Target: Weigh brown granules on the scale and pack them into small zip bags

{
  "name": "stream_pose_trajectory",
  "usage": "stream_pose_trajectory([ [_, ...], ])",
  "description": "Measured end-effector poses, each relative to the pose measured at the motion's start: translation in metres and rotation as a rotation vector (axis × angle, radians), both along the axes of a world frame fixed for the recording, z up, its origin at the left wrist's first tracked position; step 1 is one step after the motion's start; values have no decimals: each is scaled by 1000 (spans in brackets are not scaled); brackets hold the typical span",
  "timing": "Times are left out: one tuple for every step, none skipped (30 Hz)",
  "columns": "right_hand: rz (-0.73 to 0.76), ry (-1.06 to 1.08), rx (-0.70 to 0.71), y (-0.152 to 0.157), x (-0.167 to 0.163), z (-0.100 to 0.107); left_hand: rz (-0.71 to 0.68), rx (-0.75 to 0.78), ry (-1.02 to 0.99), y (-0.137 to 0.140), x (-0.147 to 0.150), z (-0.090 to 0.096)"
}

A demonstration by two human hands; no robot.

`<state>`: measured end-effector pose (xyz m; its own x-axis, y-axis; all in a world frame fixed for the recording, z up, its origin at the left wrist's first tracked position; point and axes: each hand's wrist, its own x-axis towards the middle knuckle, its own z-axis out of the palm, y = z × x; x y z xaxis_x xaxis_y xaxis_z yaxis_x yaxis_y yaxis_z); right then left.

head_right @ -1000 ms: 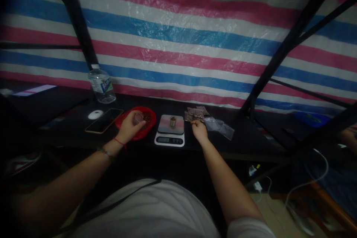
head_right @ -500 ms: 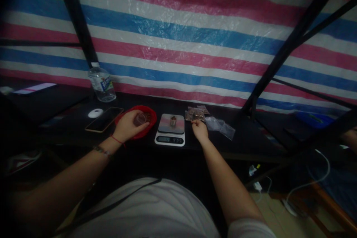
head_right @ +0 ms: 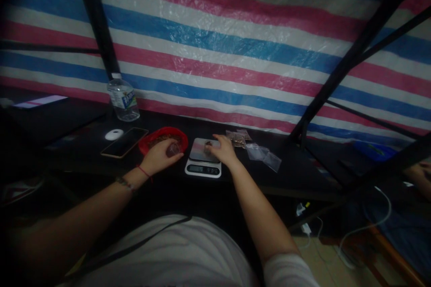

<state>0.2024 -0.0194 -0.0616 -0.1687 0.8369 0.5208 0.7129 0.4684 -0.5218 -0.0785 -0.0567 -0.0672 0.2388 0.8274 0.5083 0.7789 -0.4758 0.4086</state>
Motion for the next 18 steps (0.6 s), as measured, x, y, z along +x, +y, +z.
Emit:
stream_pose_trajectory([
  [-6, -41, -21, 1, -5, 1, -4, 5, -2, 0, 1, 0],
  [-12, -70, -35, 2, -9, 1, -9, 11, -9, -1, 1, 0],
  [-18, -79, -43, 3, -13, 1, -14, 19, -18, -2, 2, 0],
  [-19, -62, -49, 4, -16, 2, -19, 26, -31, -2, 3, 1],
  [-14, -20, -57, 3, -19, 3, -23, 36, -48, -3, 4, 3],
  [-2, 45, -72, 2, -22, 4, -26, 44, -67, -5, 5, 5],
  [24, 123, -94, 0, -25, 6, -29, 51, -87, -6, 6, 7],
  [66, 204, -120, -4, -29, 9, -34, 54, -107, -8, 8, 9],
  [114, 276, -141, -8, -32, 13, -42, 51, -125, -11, 10, 12],
  [161, 332, -153, -14, -36, 17, -54, 44, -138, -13, 12, 14],
  [205, 370, -160, -20, -39, 21, -68, 33, -145, -16, 14, 17],
  [247, 398, -168, -27, -43, 25, -83, 19, -149, -19, 17, 19],
  [287, 421, -181, -33, -46, 29, -101, 0, -150, -23, 20, 20],
  [321, 443, -198, -40, -48, 32, -118, -23, -153, -26, 22, 22],
  [351, 461, -221, -45, -50, 34, -134, -47, -161, -30, 25, 23],
  [375, 469, -245, -50, -52, 36, -148, -72, -172, -33, 28, 23],
  [392, 463, -264, -55, -53, 37, -158, -92, -186, -36, 30, 24],
  [405, 446, -272, -59, -54, 39, -168, -106, -200, -39, 32, 24],
])
